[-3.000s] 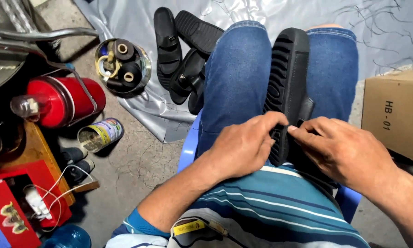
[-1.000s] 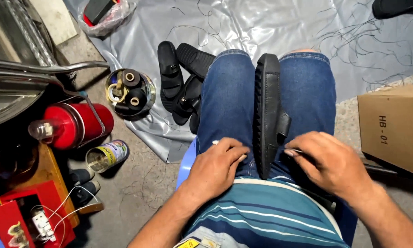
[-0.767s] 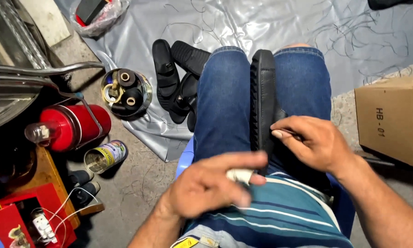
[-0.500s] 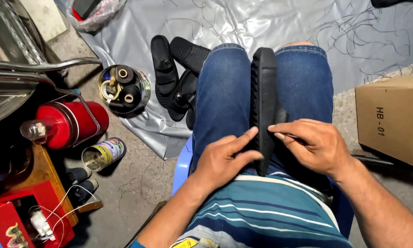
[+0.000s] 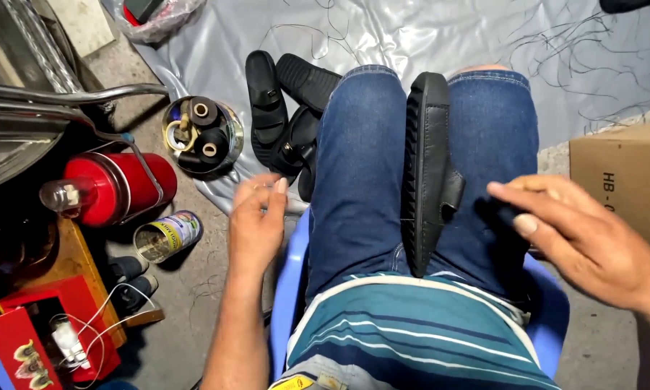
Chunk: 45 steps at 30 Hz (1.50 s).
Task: Hand-sewing the sole of a black sandal using a needle and thread
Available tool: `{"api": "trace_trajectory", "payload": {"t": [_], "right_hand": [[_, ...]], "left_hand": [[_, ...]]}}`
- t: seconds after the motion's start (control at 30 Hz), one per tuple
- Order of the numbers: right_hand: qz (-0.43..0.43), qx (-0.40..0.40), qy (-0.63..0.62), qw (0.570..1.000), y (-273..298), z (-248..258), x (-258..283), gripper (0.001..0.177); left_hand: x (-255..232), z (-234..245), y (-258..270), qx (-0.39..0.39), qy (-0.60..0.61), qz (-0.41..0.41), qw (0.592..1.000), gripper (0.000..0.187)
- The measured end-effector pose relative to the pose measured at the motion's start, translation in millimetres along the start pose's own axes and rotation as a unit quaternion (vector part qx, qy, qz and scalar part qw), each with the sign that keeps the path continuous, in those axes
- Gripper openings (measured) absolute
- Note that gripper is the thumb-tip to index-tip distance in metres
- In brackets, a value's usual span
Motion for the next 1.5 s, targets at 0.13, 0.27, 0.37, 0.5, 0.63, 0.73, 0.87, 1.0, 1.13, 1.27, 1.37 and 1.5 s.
{"api": "trace_trajectory", "payload": {"t": [0.13,0.27,0.37,0.5,0.63,0.73,0.87,1.0,1.13,1.27,1.37,1.5], "right_hand": [[0.045,0.043,0.092,0.994,-15.9,3.8,6.3,0.045],[0.024,0.108,0.245,0.963,-32.4,-1.5,14.2,0.041],[0.019,0.124,0.266,0.956,-38.7,-0.4,17.2,0.049],[0.013,0.132,0.292,0.947,-40.2,-3.1,12.9,0.05],[0.033,0.107,0.291,0.95,-39.0,-5.2,10.4,0.052],[0.03,0.115,0.293,0.949,-38.6,-6.3,9.6,0.052],[0.008,0.126,0.283,0.951,-39.2,-6.2,11.6,0.053],[0.011,0.124,0.282,0.951,-39.0,-7.0,13.9,0.053],[-0.04,0.135,0.328,0.934,-38.0,-8.3,32.4,0.05],[-0.077,0.075,0.494,0.863,-25.7,-19.9,52.8,0.042],[-0.076,0.048,0.521,0.849,-23.8,-27.7,53.1,0.043],[-0.067,0.091,0.468,0.877,-27.5,-22.4,28.5,0.051]], "left_hand": [[-15.5,-31.6,3.4,-0.086,-0.211,-0.271,0.935,0.017],[-25.1,-84.7,18.2,0.028,-0.205,-0.424,0.882,0.023],[-30.7,-90.7,23.4,0.046,-0.111,-0.383,0.916,0.031],[-26.8,-96.2,25.7,0.054,-0.078,-0.284,0.954,0.027],[-21.4,-101.6,25.7,0.026,-0.056,-0.281,0.958,0.025],[-20.1,-103.2,27.9,0.009,-0.053,-0.285,0.957,0.025],[-19.7,-104.7,31.0,-0.02,-0.052,-0.319,0.946,0.024],[-19.6,-107.4,32.7,-0.043,-0.062,-0.338,0.938,0.023],[-22.1,-108.8,34.3,-0.057,-0.079,-0.372,0.923,0.022],[-23.0,-112.5,35.7,-0.08,-0.147,-0.416,0.894,0.02],[-14.0,-117.9,33.0,-0.086,-0.151,-0.438,0.882,0.026],[-12.9,-113.6,33.9,-0.078,-0.14,-0.438,0.885,0.026]]}}
Point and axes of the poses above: each hand's wrist, its own y-axis away from the middle knuckle, its own z-axis out of the back of the hand, x = y × z, the point moved 1 cm from there along -y, towards the middle knuckle, and after that the axes turned 8 degrees about x, right-handed, at the moved point
